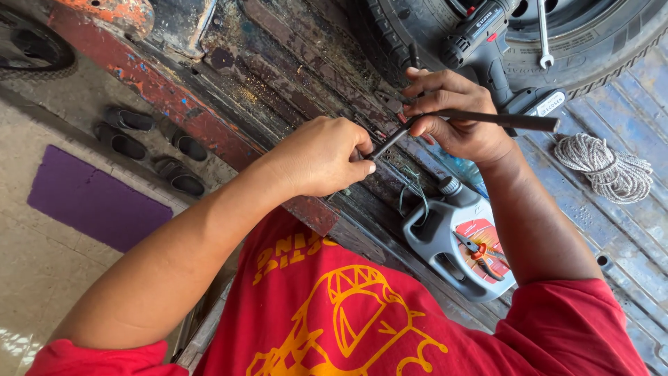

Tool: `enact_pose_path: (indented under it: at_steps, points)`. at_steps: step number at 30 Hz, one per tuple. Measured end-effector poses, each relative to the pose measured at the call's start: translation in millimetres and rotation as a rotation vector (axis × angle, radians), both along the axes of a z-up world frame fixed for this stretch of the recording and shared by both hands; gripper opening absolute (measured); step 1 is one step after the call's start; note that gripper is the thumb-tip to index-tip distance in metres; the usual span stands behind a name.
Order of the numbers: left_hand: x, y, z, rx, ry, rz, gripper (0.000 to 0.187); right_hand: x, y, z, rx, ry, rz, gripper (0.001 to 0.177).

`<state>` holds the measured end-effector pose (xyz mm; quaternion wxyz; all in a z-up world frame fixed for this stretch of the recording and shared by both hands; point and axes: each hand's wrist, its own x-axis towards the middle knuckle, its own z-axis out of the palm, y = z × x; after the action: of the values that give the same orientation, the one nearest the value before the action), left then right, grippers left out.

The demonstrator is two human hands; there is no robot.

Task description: The recorder is repairing or adjusting a metal hinge or locking mechanism on the tailgate of a truck using various tools.

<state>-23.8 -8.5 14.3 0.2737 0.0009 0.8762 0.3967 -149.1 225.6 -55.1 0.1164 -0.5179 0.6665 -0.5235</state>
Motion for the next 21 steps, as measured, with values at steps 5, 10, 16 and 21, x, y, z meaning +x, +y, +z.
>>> enact_pose_path:
  at_steps: [5,10,16,21]
  points:
    - [-3,1,0,-0.029,0.007,-0.046,0.029,1,4,5,0.034,0.045,-0.029,0.03]
    - [-5,3,0,-0.081,-0.028,-0.063,0.03,-4,6,9,0.087,0.095,-0.013,0.034]
    - [-8,5,11,-0.11,-0.095,-0.091,0.03,-13,6,10,0.114,0.189,0.025,0.035]
    - [-6,3,4,-0.074,-0.076,-0.083,0.03,-14,4,17,0.121,0.182,0.038,0.035]
